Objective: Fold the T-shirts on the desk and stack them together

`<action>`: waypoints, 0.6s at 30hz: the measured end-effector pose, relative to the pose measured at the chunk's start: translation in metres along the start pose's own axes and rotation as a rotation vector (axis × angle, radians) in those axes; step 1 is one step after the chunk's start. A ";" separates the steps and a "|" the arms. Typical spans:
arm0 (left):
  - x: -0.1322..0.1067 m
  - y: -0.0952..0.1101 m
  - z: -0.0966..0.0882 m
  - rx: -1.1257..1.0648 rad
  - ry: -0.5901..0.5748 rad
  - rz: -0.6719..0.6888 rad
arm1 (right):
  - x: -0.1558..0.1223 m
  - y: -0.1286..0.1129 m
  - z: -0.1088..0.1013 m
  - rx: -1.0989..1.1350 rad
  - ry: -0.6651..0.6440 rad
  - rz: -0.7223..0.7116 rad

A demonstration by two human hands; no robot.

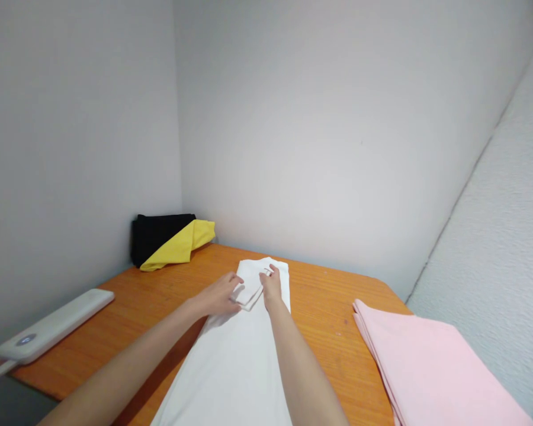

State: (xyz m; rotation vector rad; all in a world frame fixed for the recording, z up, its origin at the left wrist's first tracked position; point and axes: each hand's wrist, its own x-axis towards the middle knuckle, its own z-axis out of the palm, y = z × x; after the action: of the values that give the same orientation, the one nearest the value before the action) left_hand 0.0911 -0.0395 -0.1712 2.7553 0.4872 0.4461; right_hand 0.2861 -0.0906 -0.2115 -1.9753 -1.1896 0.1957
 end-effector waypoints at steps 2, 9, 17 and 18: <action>-0.015 -0.002 0.005 0.063 -0.005 0.031 | -0.004 -0.001 0.002 -0.042 0.034 0.030; -0.038 0.000 0.010 0.241 -0.079 0.051 | -0.024 -0.025 0.010 -0.250 0.032 -0.067; -0.119 0.054 -0.026 0.173 0.169 -0.065 | -0.076 -0.049 -0.058 -0.498 0.069 -0.081; -0.143 0.064 -0.027 0.094 0.248 -0.103 | -0.090 -0.052 -0.076 -0.467 0.054 -0.095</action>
State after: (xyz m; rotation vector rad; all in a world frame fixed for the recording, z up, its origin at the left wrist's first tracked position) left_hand -0.0283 -0.1431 -0.1595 2.7600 0.7237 0.7625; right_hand 0.2400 -0.1926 -0.1479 -2.2936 -1.3815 -0.2027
